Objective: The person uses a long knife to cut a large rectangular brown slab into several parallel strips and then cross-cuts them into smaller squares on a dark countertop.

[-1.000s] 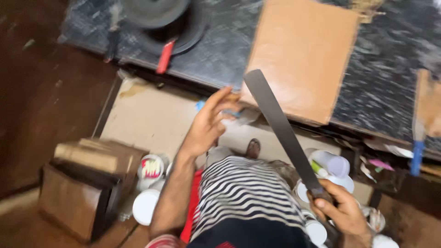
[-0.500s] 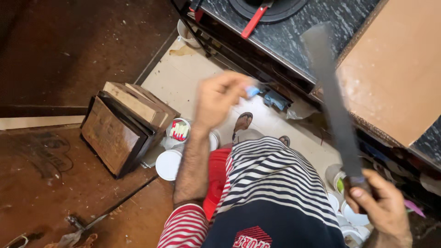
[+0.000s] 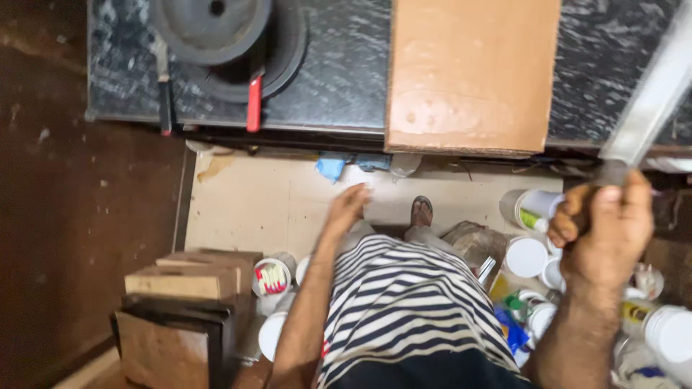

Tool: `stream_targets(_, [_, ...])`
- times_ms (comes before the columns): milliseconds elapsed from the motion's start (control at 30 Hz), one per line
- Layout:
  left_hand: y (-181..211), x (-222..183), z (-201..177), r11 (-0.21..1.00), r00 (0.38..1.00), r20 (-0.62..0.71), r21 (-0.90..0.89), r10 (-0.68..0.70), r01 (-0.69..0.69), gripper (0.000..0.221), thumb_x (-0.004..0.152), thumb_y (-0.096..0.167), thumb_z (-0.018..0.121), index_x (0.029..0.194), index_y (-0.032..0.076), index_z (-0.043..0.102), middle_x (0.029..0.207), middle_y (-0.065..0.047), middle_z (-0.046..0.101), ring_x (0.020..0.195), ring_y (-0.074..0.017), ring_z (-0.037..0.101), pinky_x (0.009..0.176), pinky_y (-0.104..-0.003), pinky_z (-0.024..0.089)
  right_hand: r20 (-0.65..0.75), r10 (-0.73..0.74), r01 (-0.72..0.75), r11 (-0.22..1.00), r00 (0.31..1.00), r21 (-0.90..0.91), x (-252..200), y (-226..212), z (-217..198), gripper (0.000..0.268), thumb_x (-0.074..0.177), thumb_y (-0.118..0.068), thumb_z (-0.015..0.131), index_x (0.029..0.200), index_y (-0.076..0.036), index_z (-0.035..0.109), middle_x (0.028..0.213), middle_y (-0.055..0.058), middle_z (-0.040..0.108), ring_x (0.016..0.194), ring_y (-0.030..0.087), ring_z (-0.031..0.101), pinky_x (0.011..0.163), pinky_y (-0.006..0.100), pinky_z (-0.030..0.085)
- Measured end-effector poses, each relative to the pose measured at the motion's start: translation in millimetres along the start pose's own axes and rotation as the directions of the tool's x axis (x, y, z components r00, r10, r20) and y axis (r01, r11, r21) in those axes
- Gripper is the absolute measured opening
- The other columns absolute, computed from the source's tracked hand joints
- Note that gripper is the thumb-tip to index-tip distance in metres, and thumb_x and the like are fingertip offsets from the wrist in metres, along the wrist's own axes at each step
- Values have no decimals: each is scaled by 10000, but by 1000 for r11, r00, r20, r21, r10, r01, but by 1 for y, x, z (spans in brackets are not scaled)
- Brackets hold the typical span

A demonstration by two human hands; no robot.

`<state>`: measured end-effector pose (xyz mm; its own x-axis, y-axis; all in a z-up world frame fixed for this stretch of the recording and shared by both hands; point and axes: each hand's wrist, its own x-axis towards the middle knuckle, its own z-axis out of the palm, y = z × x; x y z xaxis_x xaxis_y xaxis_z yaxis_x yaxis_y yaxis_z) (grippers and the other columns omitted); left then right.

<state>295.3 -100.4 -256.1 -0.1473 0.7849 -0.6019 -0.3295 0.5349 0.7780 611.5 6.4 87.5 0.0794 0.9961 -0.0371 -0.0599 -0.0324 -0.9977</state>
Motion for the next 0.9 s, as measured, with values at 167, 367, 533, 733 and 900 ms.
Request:
stream_targets(167, [37, 52, 81, 910, 942, 326, -410, 77, 68, 539, 990, 170, 669, 1458, 2, 460, 1452, -121, 581, 1321, -272, 587, 1104, -414, 497, 40, -13, 14, 1000, 999, -8, -21, 25, 28, 334, 1173, -223, 477, 1442, -47, 387, 831, 87, 536, 519, 136, 499, 512, 303, 445])
stream_targets(367, [14, 87, 98, 789, 905, 291, -610, 310, -74, 518, 940, -64, 694, 1393, -113, 446, 1344, -285, 585, 1293, -360, 613, 1158, -476, 500, -87, 176, -195, 931, 981, -309, -47, 51, 60, 288, 1096, -198, 510, 1306, -5, 472, 721, 73, 585, 512, 143, 531, 459, 300, 453])
stream_targets(533, [6, 84, 90, 795, 926, 266, -604, 266, -55, 283, 878, -190, 632, 1158, -150, 626, 1181, -226, 723, 1144, -325, 703, 1076, -461, 570, -124, 215, -245, 744, 969, -622, -41, 56, 105, 260, 991, -180, 583, 1193, -17, 593, 673, 137, 693, 534, 263, 680, 453, 379, 513])
stream_targets(733, [11, 90, 85, 747, 853, 216, -612, 475, -261, 276, 872, -246, 665, 1100, -94, 699, 1051, -116, 737, 1002, -234, 696, 900, -385, 594, 79, -14, 71, 613, 997, -787, -5, 80, 157, 264, 1011, -236, 612, 1130, -1, 600, 751, 240, 689, 633, 433, 690, 552, 510, 523])
stream_targets(900, [25, 82, 80, 892, 952, 133, -404, 275, -201, 337, 826, -174, 700, 1126, -23, 684, 1074, -86, 755, 959, -181, 723, 799, -330, 611, 58, 48, 23, 531, 997, -847, 22, 96, 182, 297, 1016, -283, 602, 1042, 11, 564, 751, 266, 651, 669, 484, 655, 602, 573, 500])
